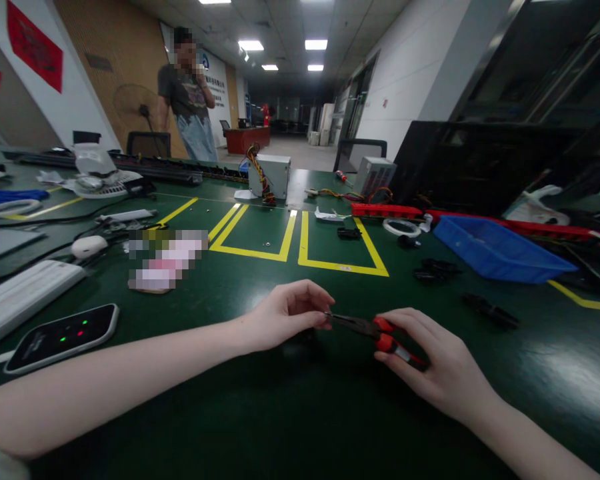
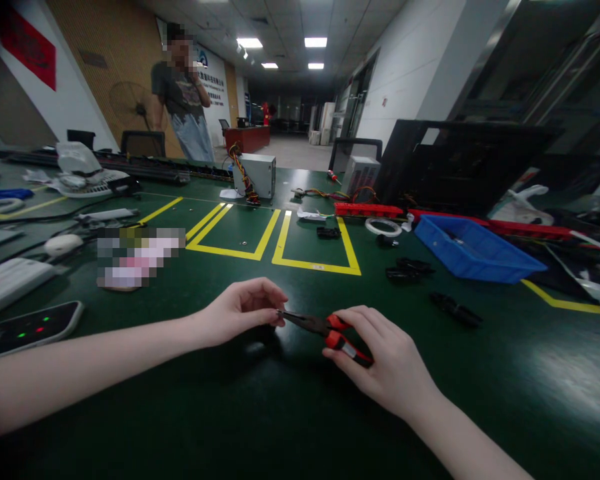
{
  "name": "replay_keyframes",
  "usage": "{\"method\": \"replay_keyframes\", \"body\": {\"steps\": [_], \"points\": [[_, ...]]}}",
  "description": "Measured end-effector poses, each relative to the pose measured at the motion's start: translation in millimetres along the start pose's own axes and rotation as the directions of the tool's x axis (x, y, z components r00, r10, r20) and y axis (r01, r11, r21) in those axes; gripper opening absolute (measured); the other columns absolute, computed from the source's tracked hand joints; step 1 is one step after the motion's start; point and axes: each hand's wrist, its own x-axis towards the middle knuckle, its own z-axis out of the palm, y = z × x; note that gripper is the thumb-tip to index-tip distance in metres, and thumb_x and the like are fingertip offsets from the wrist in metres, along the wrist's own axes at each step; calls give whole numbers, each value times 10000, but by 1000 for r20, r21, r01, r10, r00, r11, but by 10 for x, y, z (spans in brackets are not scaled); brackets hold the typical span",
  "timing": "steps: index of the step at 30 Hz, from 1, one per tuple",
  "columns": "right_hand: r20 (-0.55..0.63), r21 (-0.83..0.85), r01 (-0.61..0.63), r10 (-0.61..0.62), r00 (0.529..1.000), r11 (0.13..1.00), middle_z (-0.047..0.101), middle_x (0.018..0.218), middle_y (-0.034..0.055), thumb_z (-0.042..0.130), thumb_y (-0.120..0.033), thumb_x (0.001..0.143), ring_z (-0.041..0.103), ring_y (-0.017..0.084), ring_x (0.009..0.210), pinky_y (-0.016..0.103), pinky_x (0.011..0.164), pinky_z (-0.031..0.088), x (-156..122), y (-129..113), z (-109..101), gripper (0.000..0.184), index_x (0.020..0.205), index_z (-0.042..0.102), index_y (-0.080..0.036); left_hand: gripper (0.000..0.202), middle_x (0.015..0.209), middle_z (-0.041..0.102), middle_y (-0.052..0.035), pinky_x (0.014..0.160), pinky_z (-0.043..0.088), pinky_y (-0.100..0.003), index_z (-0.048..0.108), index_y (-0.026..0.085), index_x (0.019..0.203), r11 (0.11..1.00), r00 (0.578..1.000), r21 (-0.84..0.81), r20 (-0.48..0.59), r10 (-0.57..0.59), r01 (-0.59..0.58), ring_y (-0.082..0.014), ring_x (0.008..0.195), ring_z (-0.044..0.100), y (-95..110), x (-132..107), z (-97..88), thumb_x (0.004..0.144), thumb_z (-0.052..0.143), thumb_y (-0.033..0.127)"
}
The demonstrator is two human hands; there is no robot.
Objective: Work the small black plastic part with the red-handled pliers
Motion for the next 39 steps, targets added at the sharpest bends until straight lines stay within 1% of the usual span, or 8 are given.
{"method": "replay_keyframes", "body": {"steps": [2,5,9,11,14,23,29,39], "points": [[19,28,-29,28,999,999,670,1025,74,609,-376,885,665,205,889,326,715,569,0,-4,6,313,1161,568,-235,275,1109,657,-71,883,547,-363,572,156,1171,976,999,216,-7,32,-29,-164,961,669,47,-33,-90,902,628,162],[64,45,-48,46,997,998,683,1023,75,611,-384,882,676,204,873,324,706,572,16,-1,22,317,1162,582,-237,329,1249,596,-92,1000,485,-426,577,186,1216,824,994,557,43,96,-103,-208,1128,599,104,-131,-212,895,642,203],[99,39,-50,46,994,998,690,1049,77,620,-399,869,685,207,871,319,690,575,46,13,50,342,1171,594,-240,580,1467,419,-133,1095,391,-509,503,229,1343,699,987,700,153,51,-145,-289,1341,433,87,-233,-247,822,744,317],[105,30,-47,43,994,998,691,1050,72,623,-404,867,686,202,867,313,686,577,56,15,60,346,1172,593,-243,658,1511,370,-146,1112,361,-533,456,236,1388,685,983,710,181,43,-160,-308,1390,373,58,-225,-230,811,756,334],[108,26,-46,43,993,999,698,1029,68,616,-407,871,689,201,852,314,681,578,66,12,66,336,1165,597,-246,615,1440,459,-147,1093,385,-508,474,220,1364,717,977,676,209,34,-169,-289,1337,446,36,-163,-219,821,748,303],[127,21,-17,15,992,1000,693,1052,73,623,-419,864,686,203,868,311,682,584,53,6,81,351,1169,599,-248,334,1291,565,-110,984,473,-435,675,182,1054,761,981,625,178,78,-174,-256,1184,566,20,-110,-259,772,793,318],[113,13,-14,12,993,1000,696,1034,75,626,-407,859,689,203,840,312,671,582,61,0,85,343,1160,606,-245,291,1243,611,-97,1002,464,-434,703,182,1000,800,979,566,153,138,-201,-252,1184,578,0,-107,-263,761,803,312],[109,9,-16,15,994,1000,681,1047,69,625,-414,867,681,191,849,301,674,582,59,8,95,355,1179,580,-251,259,1203,620,-88,987,472,-428,704,177,942,814,983,553,143,118,-179,-256,1169,580,-2,-90,-253,739,817,289]]}}
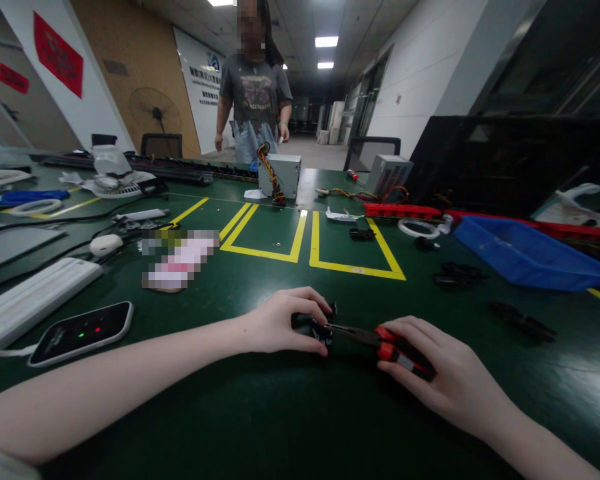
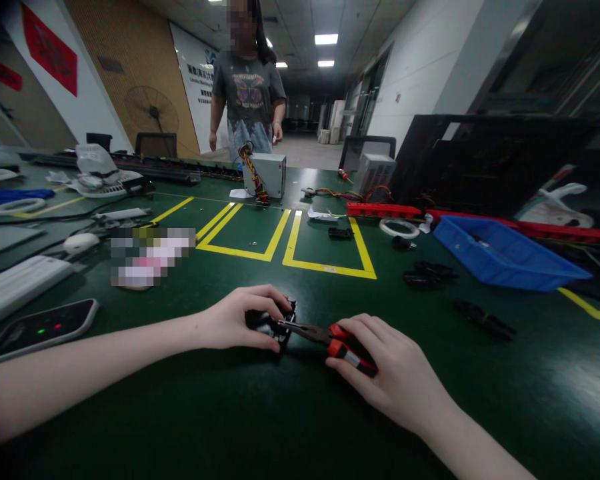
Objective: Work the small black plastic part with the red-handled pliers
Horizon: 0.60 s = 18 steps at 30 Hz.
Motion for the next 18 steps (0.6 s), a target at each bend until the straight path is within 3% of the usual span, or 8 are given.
{"method": "replay_keyframes", "body": {"steps": [8,18], "points": [[4,-4,14,-14,1000,1000,680,1044,70,620,-415,872,681,189,853,298,680,587,14,-26,-8,348,1173,574,-247,278,1186,614,-89,982,479,-422,693,155,938,1000,999,-9,41,16,-16,-253,1144,589,0,21,15,744,820,307],[12,4,4,-4,1000,1000,675,1047,73,605,-422,879,677,187,853,294,686,577,-8,0,7,351,1183,565,-250,278,1157,633,-86,967,493,-402,706,155,926,999,1000,-52,9,9,-9,-250,1135,599,3,7,13,728,831,304]]}}
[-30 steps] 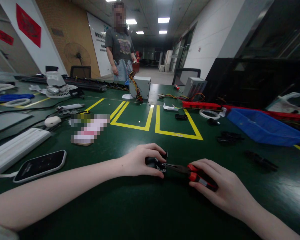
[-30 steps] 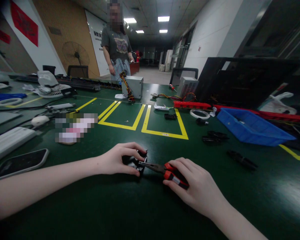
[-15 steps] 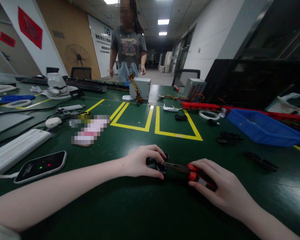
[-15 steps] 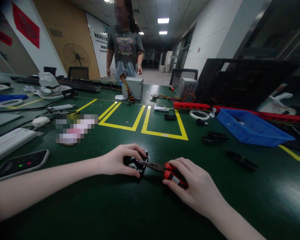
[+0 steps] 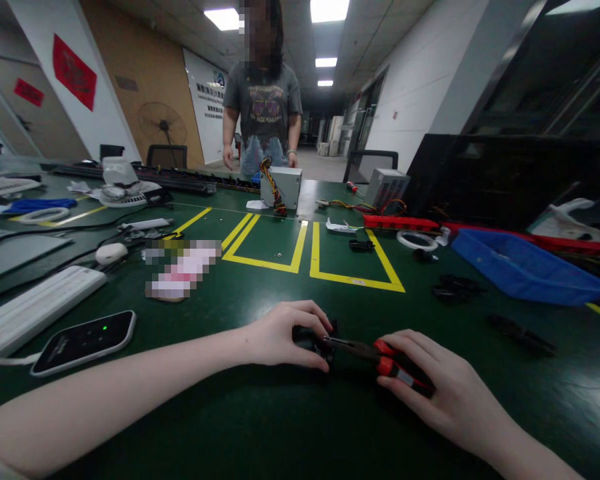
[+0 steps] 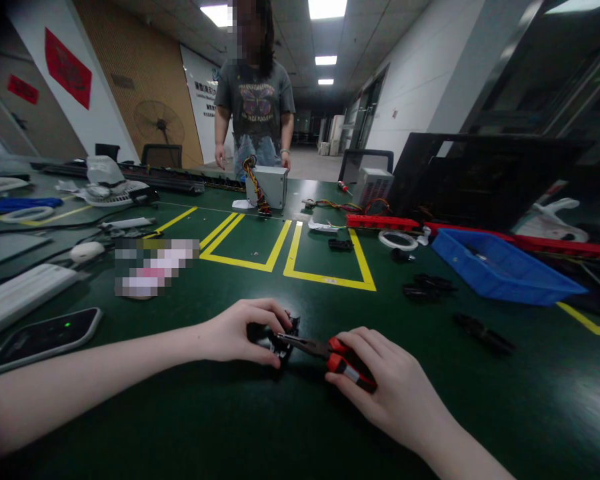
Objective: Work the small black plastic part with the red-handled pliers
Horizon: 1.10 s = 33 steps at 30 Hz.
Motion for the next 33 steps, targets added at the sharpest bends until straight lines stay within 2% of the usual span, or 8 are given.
{"method": "replay_keyframes", "body": {"steps": [15,24,29,33], "points": [[-9,0,6,-6,1000,1000,677,1034,64,601,-406,875,672,176,843,269,671,569,4,-30,-13,328,1160,580,-246,321,1114,656,-96,978,487,-413,692,148,913,997,999,-66,-25,44,-46,-256,1117,615,-23,30,17,679,864,286],[-21,-7,11,-11,1000,1000,679,1036,57,595,-397,881,672,170,856,265,687,573,8,-37,-7,321,1164,575,-246,306,1097,661,-88,978,484,-395,688,146,914,998,999,-52,-22,32,-34,-246,1110,620,-5,42,28,690,859,266],[-6,-33,31,-31,1000,999,684,1032,64,609,-398,872,673,170,848,266,687,574,28,-56,-23,340,1168,580,-235,327,1098,661,-86,967,489,-401,705,153,908,999,1000,-37,-6,-1,0,-257,1114,619,-6,39,28,666,873,295],[-11,-53,51,-52,999,997,683,1046,70,604,-391,875,674,176,865,272,701,575,20,-53,-19,342,1175,577,-230,335,1082,663,-81,975,486,-400,712,155,908,999,1000,-47,-10,17,-18,-254,1113,620,-30,36,30,664,875,317]]}}
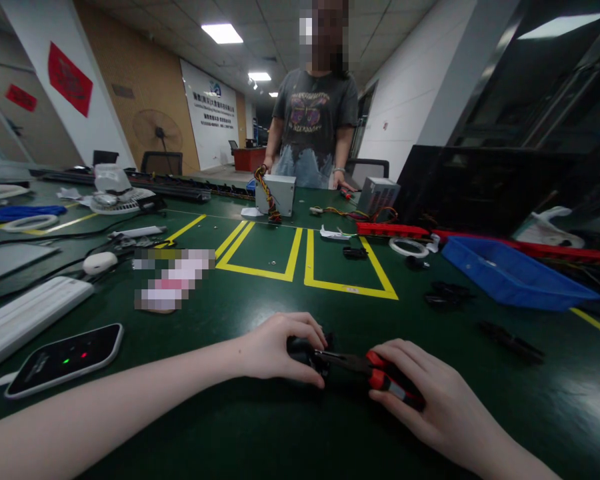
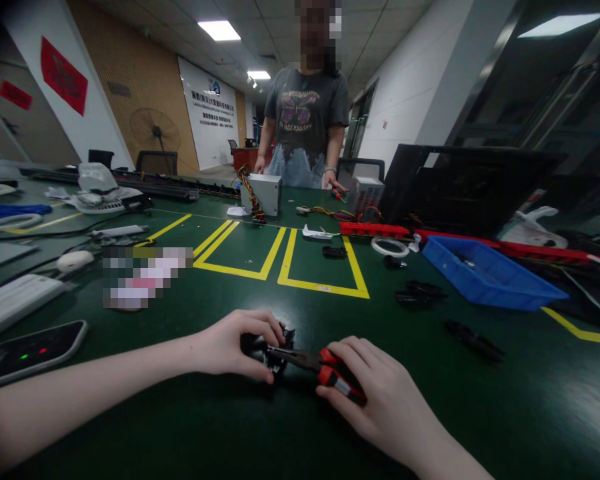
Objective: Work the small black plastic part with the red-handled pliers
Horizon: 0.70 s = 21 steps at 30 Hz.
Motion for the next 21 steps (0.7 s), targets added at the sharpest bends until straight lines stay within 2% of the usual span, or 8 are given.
{"method": "replay_keyframes", "body": {"steps": [6,10,14,17,21], "points": [[-33,2,3,-2,999,1000,677,1054,73,590,-400,884,668,177,874,269,707,573,-33,29,24,349,1190,571,-233,290,1103,648,-77,959,494,-395,714,163,904,1000,999,11,-15,-28,29,-240,1089,623,42,-12,-21,698,853,312],[-34,-3,1,-1,999,1000,684,1041,77,596,-414,876,668,181,863,270,693,570,-14,23,6,351,1171,593,-224,312,1262,580,-95,942,499,-394,707,174,915,996,996,31,-30,-81,82,-255,1144,592,74,-24,-30,695,850,341],[-5,-9,-3,3,1000,1000,686,1035,79,606,-404,868,671,182,847,273,679,571,0,12,-4,340,1157,602,-224,543,1421,491,-142,915,505,-410,641,202,1161,993,995,72,-33,-93,95,-301,1233,540,78,-35,-13,689,848,374],[22,-1,-18,19,1000,1000,683,1045,82,605,-407,870,672,188,859,287,692,575,-9,15,1,338,1160,601,-233,657,1400,528,-130,981,455,-463,564,228,1296,980,996,180,3,-85,83,-307,1255,507,71,-30,1,720,828,403],[36,10,-24,24,999,1000,682,1058,81,606,-407,868,672,194,875,300,709,576,-21,22,2,355,1183,599,-244,665,1287,590,-109,1007,427,-466,574,220,1295,949,996,312,65,-66,43,-292,1188,508,54,-10,6,727,815,465]]}}
